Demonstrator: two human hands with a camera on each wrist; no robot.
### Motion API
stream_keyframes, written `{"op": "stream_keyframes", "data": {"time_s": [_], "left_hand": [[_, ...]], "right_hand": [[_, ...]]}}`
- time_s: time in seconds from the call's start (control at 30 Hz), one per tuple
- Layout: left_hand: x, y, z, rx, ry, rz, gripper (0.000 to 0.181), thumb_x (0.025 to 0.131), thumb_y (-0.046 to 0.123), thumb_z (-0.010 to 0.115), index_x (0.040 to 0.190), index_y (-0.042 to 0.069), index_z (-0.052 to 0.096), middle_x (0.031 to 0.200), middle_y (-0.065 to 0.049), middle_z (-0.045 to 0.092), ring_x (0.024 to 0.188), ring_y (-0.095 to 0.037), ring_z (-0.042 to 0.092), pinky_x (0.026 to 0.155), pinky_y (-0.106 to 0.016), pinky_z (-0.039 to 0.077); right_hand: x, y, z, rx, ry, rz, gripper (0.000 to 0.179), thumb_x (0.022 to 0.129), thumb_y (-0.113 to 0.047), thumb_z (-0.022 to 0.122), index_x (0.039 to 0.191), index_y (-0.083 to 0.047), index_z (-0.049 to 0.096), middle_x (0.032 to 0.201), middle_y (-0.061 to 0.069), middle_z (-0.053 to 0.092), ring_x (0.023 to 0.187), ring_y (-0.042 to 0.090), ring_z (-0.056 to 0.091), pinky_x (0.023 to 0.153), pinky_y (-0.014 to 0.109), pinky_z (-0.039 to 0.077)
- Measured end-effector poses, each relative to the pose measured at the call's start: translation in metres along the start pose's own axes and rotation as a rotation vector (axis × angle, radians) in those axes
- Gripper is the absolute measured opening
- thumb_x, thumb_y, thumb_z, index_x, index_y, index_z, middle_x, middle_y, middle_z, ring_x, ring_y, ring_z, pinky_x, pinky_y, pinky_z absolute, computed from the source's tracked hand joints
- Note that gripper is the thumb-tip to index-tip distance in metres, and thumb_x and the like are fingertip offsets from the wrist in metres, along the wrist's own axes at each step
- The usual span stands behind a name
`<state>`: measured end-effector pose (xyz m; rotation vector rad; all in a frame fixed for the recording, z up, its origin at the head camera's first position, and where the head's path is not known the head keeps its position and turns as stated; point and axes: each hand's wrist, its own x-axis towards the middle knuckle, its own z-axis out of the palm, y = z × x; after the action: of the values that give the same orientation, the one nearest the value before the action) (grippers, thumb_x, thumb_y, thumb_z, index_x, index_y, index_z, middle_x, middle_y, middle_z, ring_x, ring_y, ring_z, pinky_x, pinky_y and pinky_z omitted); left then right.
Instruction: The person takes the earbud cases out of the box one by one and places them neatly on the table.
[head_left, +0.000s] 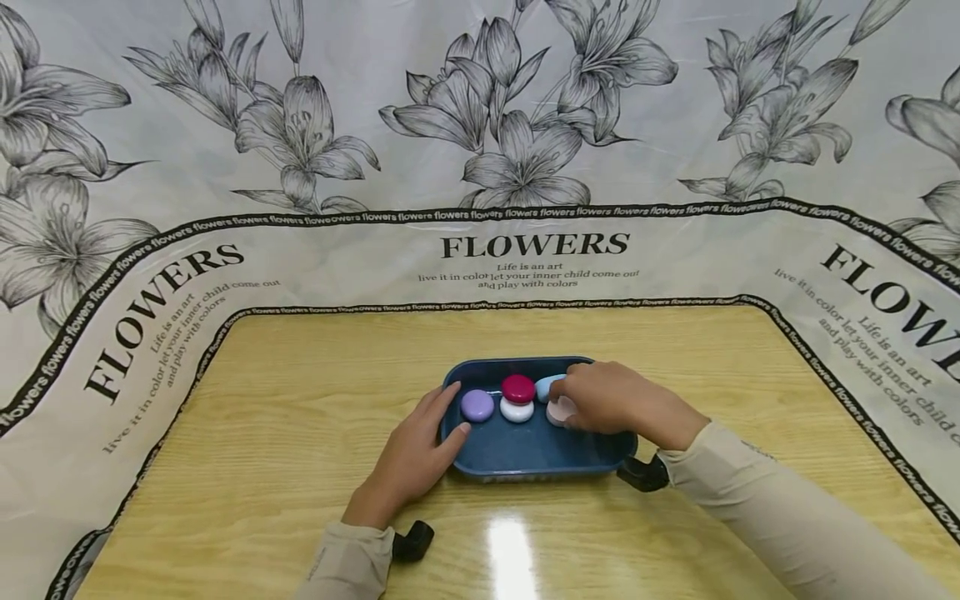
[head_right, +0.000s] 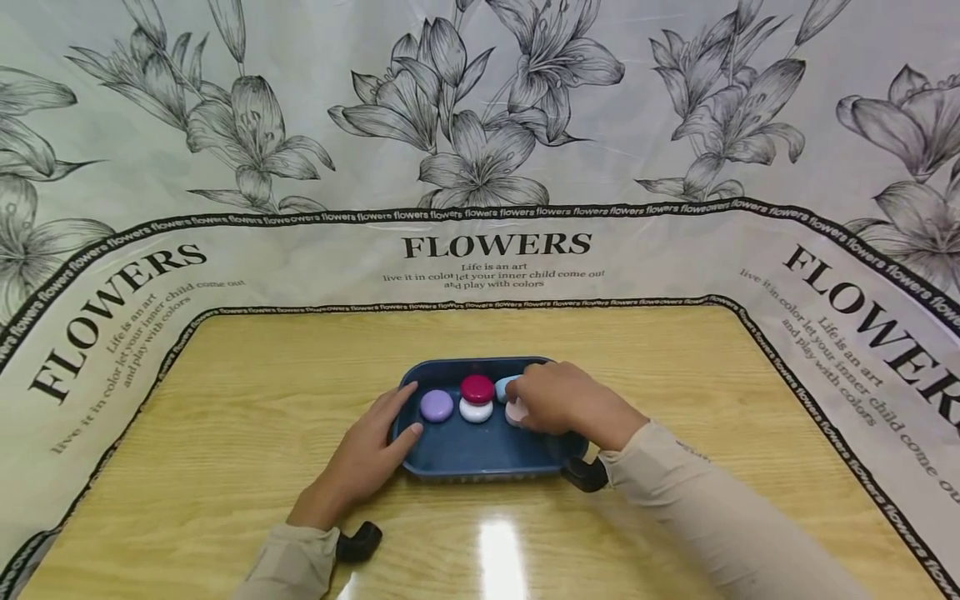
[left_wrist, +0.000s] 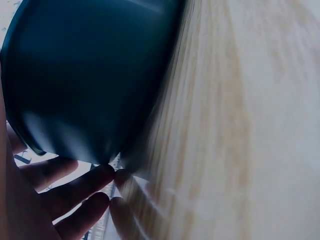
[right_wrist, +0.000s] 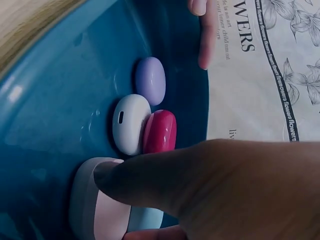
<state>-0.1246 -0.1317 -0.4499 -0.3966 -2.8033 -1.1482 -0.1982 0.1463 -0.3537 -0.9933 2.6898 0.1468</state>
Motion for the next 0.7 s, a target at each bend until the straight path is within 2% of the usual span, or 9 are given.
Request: {"op": "stream_keyframes", "data": {"time_s": [0.23, 0.33, 0.57, 0.7], "left_hand": [[-0.0005, 0.0008, 0.0018, 0.006, -0.002, 0.0, 0.062, 0.101, 0.045, 0.055, 0.156, 0.024, 0.038, 0.156, -0.003, 0.04, 0.14, -0.025, 0.042, 0.111, -0.051, 0.038], [-0.0014, 0.0011, 0.0016, 0.003, 0.003, -0.004, 0.062, 0.101, 0.043, 0.056, 0.156, 0.024, 0.038, 0.155, -0.003, 0.04, 0.139, -0.026, 0.043, 0.111, -0.051, 0.038], [-0.0014, 0.0004, 0.0007, 0.006, -0.001, -0.008, 0.062, 0.101, 0.045, 0.055, 0.157, 0.024, 0.037, 0.156, -0.003, 0.04, 0.139, -0.026, 0.043, 0.111, -0.051, 0.038], [-0.0001, -0.0001, -0.0002, 0.014, -0.007, -0.01, 0.062, 0.101, 0.047, 0.054, 0.157, 0.026, 0.037, 0.156, -0.004, 0.04, 0.139, -0.026, 0.043, 0.111, -0.052, 0.038]], "right_hand": [[0.0012, -0.0014, 0.0, 0.01, 0.003, -0.027, 0.015, 0.09, -0.022, 0.075, 0.104, -0.017, 0.07, 0.089, 0.003, 0.059, 0.079, 0.021, 0.058, 0.073, 0.042, 0.053], [0.0021, -0.0027, 0.0004, 0.025, -0.001, -0.033, 0.014, 0.09, -0.021, 0.075, 0.102, -0.018, 0.068, 0.088, 0.003, 0.058, 0.077, 0.02, 0.056, 0.072, 0.041, 0.052], [0.0038, -0.0049, 0.0047, 0.05, -0.025, -0.013, 0.03, 0.091, -0.021, 0.075, 0.12, -0.015, 0.073, 0.102, 0.012, 0.062, 0.085, 0.024, 0.061, 0.081, 0.045, 0.055], [0.0036, -0.0051, 0.0066, 0.062, -0.03, -0.006, 0.031, 0.089, -0.021, 0.077, 0.118, -0.014, 0.074, 0.105, 0.015, 0.061, 0.083, 0.024, 0.06, 0.079, 0.044, 0.056]]}}
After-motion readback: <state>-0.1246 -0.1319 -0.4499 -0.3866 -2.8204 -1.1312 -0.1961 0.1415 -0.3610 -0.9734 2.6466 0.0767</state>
